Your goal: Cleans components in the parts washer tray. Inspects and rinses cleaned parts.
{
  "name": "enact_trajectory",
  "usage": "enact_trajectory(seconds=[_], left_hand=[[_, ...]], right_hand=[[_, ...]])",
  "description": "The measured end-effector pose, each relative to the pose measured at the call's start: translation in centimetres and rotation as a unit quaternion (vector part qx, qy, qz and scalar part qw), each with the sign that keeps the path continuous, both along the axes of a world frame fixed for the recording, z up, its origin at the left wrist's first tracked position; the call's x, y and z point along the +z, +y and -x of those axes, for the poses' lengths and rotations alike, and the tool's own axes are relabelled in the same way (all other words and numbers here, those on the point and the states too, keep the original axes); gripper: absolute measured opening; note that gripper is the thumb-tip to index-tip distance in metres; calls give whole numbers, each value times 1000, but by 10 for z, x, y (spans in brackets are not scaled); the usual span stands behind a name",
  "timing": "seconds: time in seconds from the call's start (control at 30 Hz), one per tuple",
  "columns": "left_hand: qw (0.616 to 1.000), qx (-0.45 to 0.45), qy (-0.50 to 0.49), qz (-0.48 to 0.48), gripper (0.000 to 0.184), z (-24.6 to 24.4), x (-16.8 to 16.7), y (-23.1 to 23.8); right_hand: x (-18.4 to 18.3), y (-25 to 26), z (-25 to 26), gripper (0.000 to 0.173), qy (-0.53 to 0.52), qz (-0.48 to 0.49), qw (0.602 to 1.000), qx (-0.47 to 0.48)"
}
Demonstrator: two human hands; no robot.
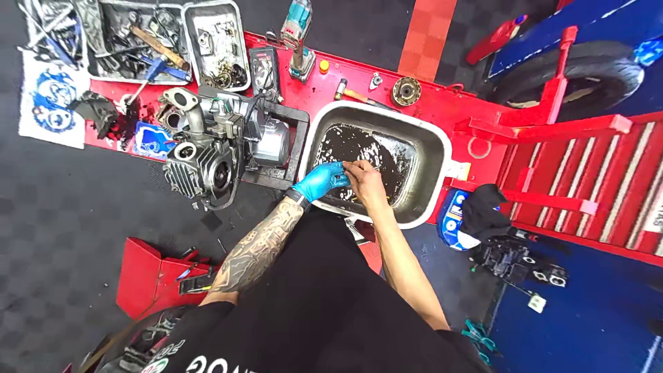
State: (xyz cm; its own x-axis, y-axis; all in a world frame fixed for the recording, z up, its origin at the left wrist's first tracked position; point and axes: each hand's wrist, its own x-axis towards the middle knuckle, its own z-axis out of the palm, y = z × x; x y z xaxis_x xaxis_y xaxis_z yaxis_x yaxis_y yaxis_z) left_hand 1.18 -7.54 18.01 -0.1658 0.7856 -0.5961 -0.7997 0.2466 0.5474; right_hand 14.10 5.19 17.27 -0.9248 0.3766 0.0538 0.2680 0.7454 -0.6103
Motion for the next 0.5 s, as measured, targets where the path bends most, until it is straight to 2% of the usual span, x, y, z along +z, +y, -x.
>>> enact_trajectory(seconds=[0.27, 0.5], left_hand=[[998, -26, -48, 36, 39, 6, -9, -1], [996, -68, 55, 23, 31, 4, -5, -3]], right_hand=[[-7, 8, -5, 24, 4, 9, 998, 65], [-16, 7, -6, 28, 12, 20, 995, 94]])
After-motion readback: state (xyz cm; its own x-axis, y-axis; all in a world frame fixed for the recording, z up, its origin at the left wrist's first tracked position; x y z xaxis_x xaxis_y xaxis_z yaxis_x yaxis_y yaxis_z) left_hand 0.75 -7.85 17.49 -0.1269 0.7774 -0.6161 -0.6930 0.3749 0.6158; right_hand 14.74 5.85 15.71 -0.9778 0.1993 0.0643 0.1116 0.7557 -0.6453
